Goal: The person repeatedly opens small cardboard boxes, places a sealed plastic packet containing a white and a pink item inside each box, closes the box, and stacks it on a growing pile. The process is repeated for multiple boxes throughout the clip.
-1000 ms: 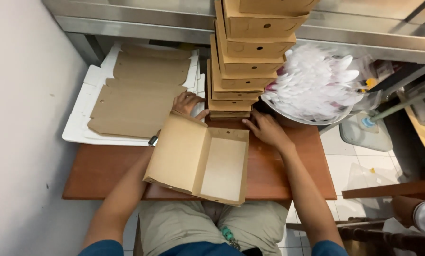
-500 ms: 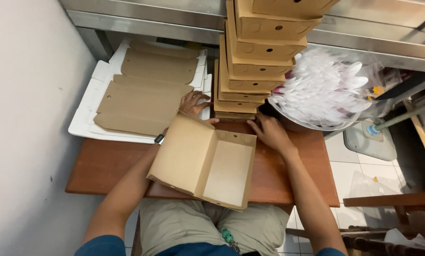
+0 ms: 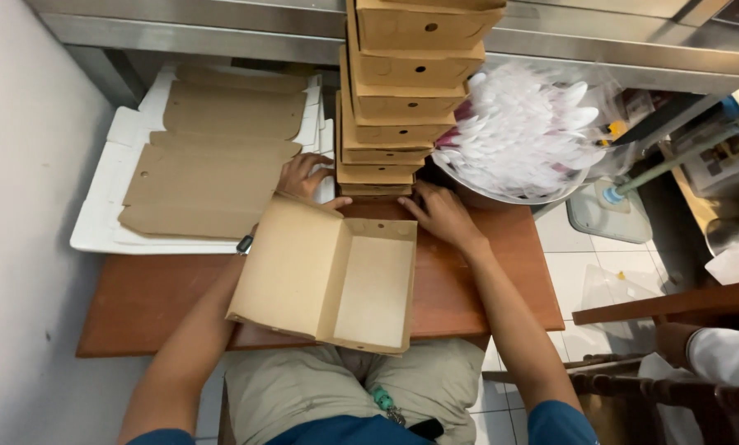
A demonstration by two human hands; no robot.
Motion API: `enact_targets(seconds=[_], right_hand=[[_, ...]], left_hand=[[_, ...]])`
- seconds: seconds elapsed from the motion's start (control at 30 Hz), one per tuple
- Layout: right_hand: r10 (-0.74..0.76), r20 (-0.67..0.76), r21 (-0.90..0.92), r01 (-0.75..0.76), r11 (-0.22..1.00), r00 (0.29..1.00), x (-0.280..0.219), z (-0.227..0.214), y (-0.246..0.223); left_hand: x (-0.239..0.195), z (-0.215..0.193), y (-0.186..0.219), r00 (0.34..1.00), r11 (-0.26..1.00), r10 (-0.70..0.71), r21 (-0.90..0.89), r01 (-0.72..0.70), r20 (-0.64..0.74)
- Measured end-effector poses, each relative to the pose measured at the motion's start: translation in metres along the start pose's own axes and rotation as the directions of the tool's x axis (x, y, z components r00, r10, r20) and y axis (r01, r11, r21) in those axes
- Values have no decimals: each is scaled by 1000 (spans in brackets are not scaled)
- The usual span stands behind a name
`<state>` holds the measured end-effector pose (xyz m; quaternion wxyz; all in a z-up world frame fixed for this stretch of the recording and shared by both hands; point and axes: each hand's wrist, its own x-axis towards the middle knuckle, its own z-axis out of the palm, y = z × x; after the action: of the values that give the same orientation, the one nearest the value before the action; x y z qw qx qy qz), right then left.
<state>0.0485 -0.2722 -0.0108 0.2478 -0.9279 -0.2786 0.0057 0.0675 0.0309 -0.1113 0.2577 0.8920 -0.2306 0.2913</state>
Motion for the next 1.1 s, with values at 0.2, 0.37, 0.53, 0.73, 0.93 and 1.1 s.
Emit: enact_targets(seconds=[0.2,0.37,0.53,0.73,0.93,1.1], right_hand=[[2,-8,-2,-2,1000,1000,2,-1,4],[55,31,-7,-55,998,998,-4,-5,-6],[74,41,-8,-74,997,996,-3,-3,0],[31,42,-27,-30,999,999,-4,-5,-1],[-20,58,-59,24,998,998,-4,-1,2],[-65,47,-55,68,996,997,-4,-1,0]], left_hand=[[4,-2,-1,999,994,26,-107,-28,-25],[0,-6,1,998,991,49,-120,-53,-34],[3,-13,7,996,993,88,-79,-89,-19],[4,-9,2,993,993,121,-4,-121,-10],[5,-7,5,981,984,176,54,-172,-77],[-1,12,-14,976,982,181,78,-172,-121]])
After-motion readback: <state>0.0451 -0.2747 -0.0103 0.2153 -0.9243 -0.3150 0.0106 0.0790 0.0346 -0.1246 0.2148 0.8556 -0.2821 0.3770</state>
